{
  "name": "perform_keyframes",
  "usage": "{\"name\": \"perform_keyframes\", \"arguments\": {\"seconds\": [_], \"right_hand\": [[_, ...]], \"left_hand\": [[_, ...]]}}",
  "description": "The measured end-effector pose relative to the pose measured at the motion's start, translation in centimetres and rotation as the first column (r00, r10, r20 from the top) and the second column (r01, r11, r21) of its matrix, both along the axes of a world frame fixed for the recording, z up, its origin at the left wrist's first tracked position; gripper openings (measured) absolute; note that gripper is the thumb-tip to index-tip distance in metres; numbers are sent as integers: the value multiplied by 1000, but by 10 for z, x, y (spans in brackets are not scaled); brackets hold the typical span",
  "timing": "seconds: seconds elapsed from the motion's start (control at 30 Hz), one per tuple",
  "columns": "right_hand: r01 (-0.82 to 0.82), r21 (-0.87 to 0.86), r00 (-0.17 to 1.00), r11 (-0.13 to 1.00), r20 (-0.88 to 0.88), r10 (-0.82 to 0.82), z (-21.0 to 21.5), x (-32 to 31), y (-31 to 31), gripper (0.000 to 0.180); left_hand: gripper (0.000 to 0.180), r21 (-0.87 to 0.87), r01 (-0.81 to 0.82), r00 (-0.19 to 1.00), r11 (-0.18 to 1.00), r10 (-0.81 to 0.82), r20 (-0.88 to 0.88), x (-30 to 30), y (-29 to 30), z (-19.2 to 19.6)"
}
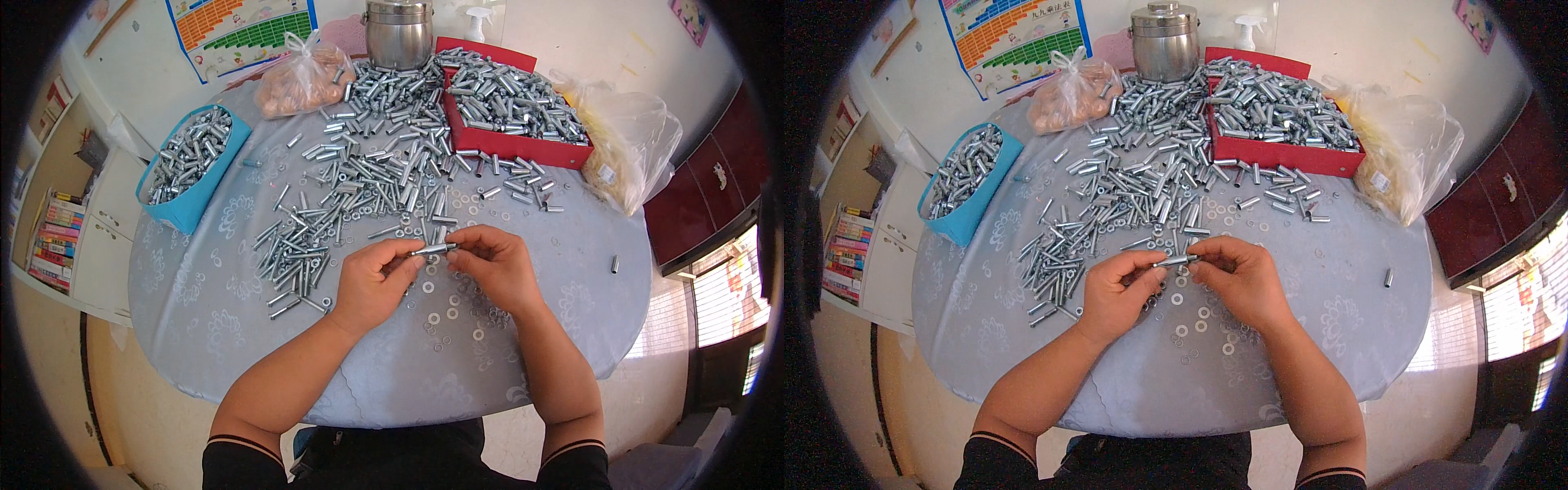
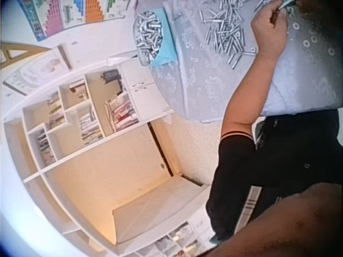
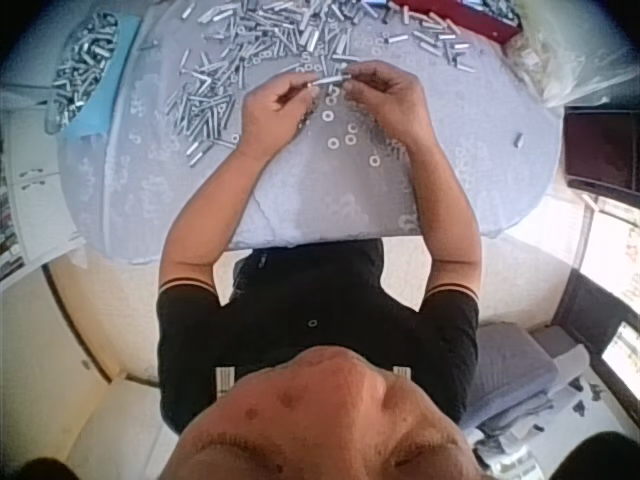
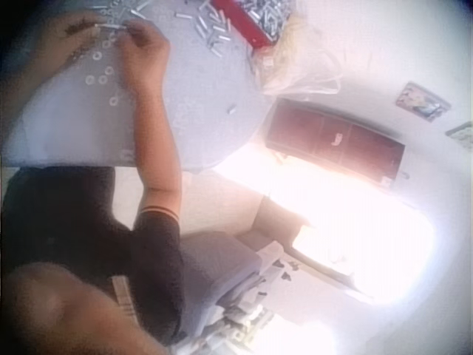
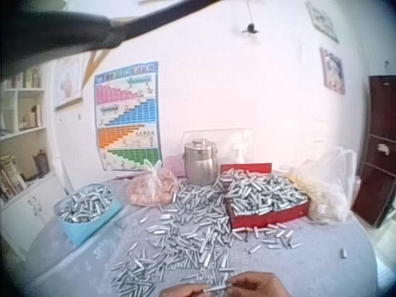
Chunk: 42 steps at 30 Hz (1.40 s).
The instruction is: The person sits at a table covered with metal bolts and washers, repeatedly picking up a bolt and a washer to assemble them by hand. They thread the washer onto the bolt and place the completed unit on the table, continuing this repetitive assembly process throughout the clip.
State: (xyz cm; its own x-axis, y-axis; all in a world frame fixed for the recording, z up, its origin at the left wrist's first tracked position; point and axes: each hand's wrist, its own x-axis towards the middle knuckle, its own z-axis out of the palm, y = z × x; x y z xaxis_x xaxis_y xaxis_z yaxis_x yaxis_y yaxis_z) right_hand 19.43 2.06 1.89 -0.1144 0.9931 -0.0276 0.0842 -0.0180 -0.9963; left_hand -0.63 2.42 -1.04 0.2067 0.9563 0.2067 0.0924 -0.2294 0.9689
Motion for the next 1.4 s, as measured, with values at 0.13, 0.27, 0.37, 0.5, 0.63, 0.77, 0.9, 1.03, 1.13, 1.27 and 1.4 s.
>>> {"name": "perform_keyframes", "arguments": {"seconds": [0.13,0.27,0.37,0.5,0.63,0.77,0.9,1.03,1.13,1.27,1.4], "right_hand": [[-33,79,988,996,153,21,2,2,-1,22],[17,41,1000,999,4,-17,2,1,-2,25],[43,61,998,997,-40,-40,1,0,-2,28],[28,73,999,997,-23,-26,-3,0,-2,28],[22,181,994,983,101,-41,-6,-3,-4,26],[23,244,955,969,281,-94,2,-4,-6,23],[75,194,965,978,233,-121,2,-1,-6,20],[77,293,936,953,307,-170,4,-2,-6,17],[65,308,925,949,339,-173,6,-3,-7,16],[40,333,944,942,295,-144,2,2,-5,16],[99,274,960,957,227,-164,0,7,-3,17]], "left_hand": [[23,-65,-16,999,998,19,37,-3,1,-5],[19,-13,-67,996,998,67,61,0,2,-8],[20,78,-93,996,993,91,24,1,2,-8],[19,163,-134,987,978,147,-71,1,0,-1],[19,177,-143,985,974,158,-74,1,1,-3],[19,133,-87,986,987,105,-129,-1,-2,0],[19,120,-92,988,989,105,-112,-1,-2,-1],[19,168,-89,985,982,112,-131,0,-3,3],[18,229,-105,983,968,136,-125,1,-3,1],[18,265,-88,982,960,129,-141,1,-4,4],[17,179,-106,988,978,124,-90,3,-3,1]]}}
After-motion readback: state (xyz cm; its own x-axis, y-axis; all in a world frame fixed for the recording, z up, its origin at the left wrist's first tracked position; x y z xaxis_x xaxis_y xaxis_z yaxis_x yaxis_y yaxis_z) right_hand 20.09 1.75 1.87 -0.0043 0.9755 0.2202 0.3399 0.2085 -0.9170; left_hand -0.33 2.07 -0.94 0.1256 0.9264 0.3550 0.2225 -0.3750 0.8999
